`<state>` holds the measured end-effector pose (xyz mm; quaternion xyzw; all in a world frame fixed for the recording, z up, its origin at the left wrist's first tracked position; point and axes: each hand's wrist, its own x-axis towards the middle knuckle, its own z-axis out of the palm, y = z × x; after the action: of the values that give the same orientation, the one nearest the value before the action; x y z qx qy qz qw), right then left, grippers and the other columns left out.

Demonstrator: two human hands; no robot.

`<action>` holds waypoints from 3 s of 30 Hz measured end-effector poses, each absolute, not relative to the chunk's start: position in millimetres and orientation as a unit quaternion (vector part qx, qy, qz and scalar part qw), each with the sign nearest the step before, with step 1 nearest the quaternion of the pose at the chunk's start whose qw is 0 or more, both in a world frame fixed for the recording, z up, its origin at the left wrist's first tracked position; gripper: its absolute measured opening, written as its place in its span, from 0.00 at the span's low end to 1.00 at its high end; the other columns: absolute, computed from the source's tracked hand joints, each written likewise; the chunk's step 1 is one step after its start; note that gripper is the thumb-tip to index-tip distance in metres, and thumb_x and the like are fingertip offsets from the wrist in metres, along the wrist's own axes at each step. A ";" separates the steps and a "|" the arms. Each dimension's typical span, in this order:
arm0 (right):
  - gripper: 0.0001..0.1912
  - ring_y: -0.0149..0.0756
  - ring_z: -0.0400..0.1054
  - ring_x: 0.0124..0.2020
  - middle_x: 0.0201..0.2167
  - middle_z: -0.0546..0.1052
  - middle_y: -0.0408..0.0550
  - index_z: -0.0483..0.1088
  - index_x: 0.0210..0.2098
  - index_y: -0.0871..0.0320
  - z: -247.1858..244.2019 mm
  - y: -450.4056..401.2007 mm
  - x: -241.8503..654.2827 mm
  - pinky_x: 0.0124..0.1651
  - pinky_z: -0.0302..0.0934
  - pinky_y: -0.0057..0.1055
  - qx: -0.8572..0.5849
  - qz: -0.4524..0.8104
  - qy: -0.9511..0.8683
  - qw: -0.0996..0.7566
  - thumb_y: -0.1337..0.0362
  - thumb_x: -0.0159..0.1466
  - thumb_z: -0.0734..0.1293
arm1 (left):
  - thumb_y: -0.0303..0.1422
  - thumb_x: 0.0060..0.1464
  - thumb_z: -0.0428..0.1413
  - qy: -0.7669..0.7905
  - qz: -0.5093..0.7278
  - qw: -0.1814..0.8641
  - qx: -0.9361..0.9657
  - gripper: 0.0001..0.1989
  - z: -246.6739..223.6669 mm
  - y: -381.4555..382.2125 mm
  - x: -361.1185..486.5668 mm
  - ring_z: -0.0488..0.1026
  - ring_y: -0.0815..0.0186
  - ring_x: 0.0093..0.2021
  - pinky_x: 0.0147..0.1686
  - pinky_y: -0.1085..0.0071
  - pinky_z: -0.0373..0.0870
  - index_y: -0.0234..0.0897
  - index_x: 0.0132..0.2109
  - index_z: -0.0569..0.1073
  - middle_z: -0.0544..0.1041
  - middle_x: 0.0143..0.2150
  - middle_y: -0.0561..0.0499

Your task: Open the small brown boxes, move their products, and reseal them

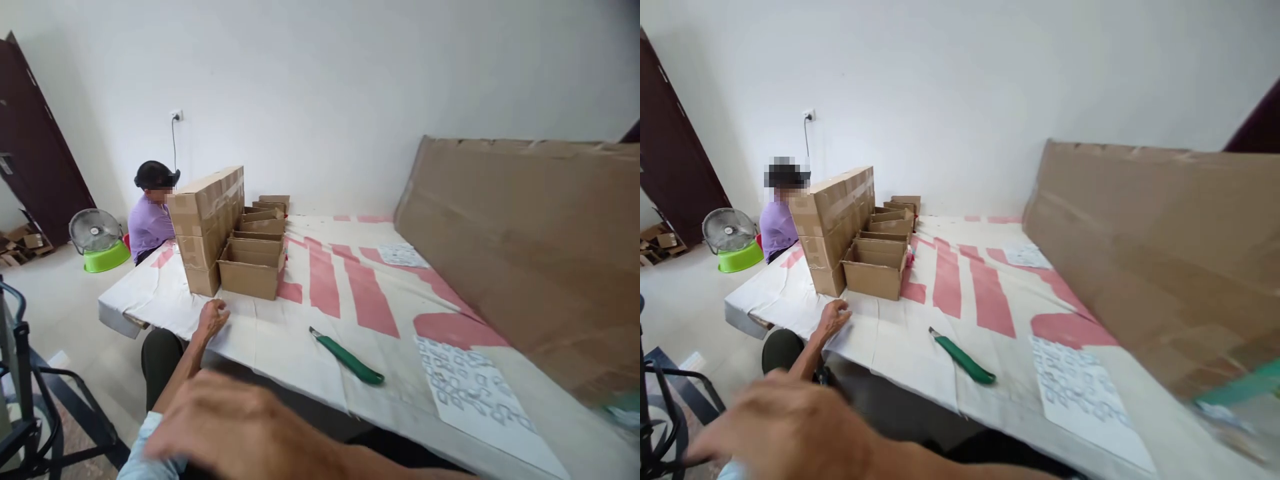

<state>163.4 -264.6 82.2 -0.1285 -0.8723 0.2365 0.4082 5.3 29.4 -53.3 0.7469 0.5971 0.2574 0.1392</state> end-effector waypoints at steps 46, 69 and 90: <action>0.15 0.52 0.69 0.43 0.40 0.77 0.58 0.78 0.42 0.59 -151.7 -117.9 381.1 0.43 0.61 0.42 -0.721 -0.135 -0.649 0.200 0.56 0.71 0.63 | 0.31 0.64 0.53 0.817 0.091 0.014 0.570 0.12 -49.6 -30.7 -139.4 0.78 0.55 0.50 0.47 0.66 0.70 0.35 0.46 0.80 0.80 0.53 0.38; 0.14 0.50 0.67 0.41 0.39 0.76 0.56 0.77 0.41 0.59 -168.0 -111.9 388.6 0.42 0.57 0.39 -0.705 -0.169 -0.653 0.217 0.56 0.71 0.64 | 0.33 0.64 0.52 0.820 0.088 -0.002 0.566 0.12 -51.5 -31.5 -140.1 0.78 0.54 0.51 0.47 0.64 0.71 0.38 0.45 0.79 0.79 0.52 0.40; 0.13 0.48 0.66 0.41 0.38 0.75 0.55 0.76 0.42 0.59 -164.2 -112.8 386.3 0.42 0.55 0.38 -0.706 -0.155 -0.650 0.235 0.57 0.71 0.65 | 0.33 0.68 0.49 0.810 0.093 -0.034 0.578 0.12 -48.1 -42.0 -131.7 0.76 0.55 0.49 0.48 0.62 0.69 0.38 0.45 0.77 0.77 0.50 0.41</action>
<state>386.3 -112.8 -164.2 -0.7055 -0.6505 -0.1551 0.2347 -131.7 -42.0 -48.1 0.5779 0.8101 0.0934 -0.0336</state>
